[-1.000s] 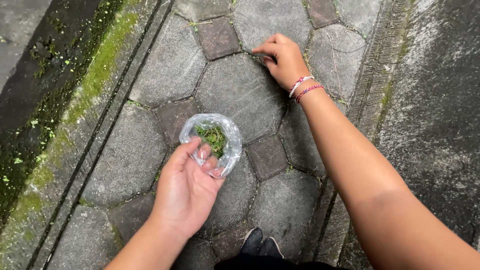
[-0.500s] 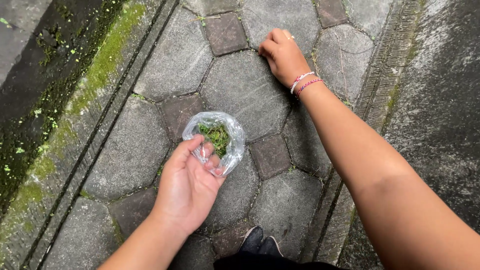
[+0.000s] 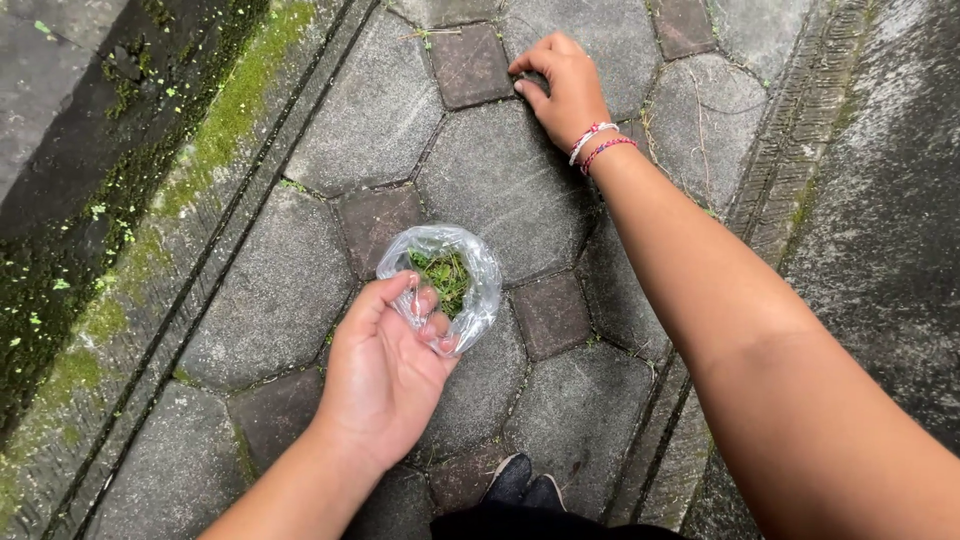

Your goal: Picking small weeds and moss from the cracks between paving stones and collecting them in a plastic bag.

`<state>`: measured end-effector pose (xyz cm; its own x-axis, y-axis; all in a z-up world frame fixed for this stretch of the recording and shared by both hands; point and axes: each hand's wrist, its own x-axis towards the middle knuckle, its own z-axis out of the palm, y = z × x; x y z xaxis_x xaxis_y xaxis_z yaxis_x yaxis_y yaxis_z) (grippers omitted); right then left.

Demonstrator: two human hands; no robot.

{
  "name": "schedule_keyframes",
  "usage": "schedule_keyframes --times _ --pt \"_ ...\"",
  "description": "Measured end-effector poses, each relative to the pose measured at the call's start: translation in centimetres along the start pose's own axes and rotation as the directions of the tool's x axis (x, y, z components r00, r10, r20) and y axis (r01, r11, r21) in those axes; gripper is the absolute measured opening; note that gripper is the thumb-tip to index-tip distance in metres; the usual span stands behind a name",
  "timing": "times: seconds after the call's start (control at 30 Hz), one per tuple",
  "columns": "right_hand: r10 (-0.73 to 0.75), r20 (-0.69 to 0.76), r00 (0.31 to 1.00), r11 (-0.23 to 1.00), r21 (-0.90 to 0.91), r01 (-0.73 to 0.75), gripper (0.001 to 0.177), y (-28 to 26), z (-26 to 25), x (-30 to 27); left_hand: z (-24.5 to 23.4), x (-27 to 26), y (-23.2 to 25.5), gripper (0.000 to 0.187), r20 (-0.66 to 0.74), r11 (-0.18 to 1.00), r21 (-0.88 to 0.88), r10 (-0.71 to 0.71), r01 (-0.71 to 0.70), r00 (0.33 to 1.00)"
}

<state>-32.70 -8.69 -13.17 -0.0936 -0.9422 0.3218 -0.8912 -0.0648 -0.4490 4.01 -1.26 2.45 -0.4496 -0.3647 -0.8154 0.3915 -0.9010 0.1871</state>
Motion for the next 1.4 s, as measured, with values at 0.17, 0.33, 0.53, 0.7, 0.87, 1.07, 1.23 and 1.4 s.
schedule_keyframes --times 0.17,0.33,0.53,0.7,0.87,1.07,1.23,1.4 --pt "0.011 -0.047 0.999 1.0 -0.004 -0.011 0.015 1.2 0.9 0.5 0.2 0.1 0.0 0.01 0.0 1.0 0.021 -0.006 0.006 1.0" --pt "0.03 0.045 0.999 0.998 -0.055 -0.027 0.013 0.6 0.8 0.5 0.5 0.5 0.3 0.011 0.028 1.0 -0.013 0.002 -0.002 1.0" --pt "0.016 0.093 0.995 0.972 0.233 -0.037 0.013 -11.3 -4.2 1.3 0.6 1.1 1.1 0.012 0.113 0.995 -0.094 0.035 -0.025 0.993" --pt "-0.238 0.37 0.898 0.836 0.548 -0.004 0.009 -21.2 -7.4 0.2 0.9 1.3 2.3 0.014 0.134 0.983 -0.18 0.048 -0.023 0.99" --pt "-0.222 0.506 0.834 0.942 0.333 0.049 0.007 -22.3 -5.5 -0.9 0.8 1.6 2.6 0.019 0.134 0.977 -0.214 0.039 -0.009 0.99" --pt "0.109 0.247 0.963 0.813 0.535 -0.229 0.008 -16.3 -5.6 3.3 0.1 0.9 2.8 0.019 0.12 0.976 -0.215 0.042 -0.016 0.992" --pt "0.527 0.013 0.85 0.734 0.496 -0.463 0.01 -4.6 -0.9 7.8 -0.6 0.5 2.9 0.017 0.135 0.978 -0.209 0.048 -0.019 0.99" --pt "0.52 -0.186 0.834 0.849 0.227 -0.478 0.021 7.4 4.1 10.0 -1.6 0.4 2.5 0.017 0.112 0.984 -0.173 0.068 -0.048 0.991"
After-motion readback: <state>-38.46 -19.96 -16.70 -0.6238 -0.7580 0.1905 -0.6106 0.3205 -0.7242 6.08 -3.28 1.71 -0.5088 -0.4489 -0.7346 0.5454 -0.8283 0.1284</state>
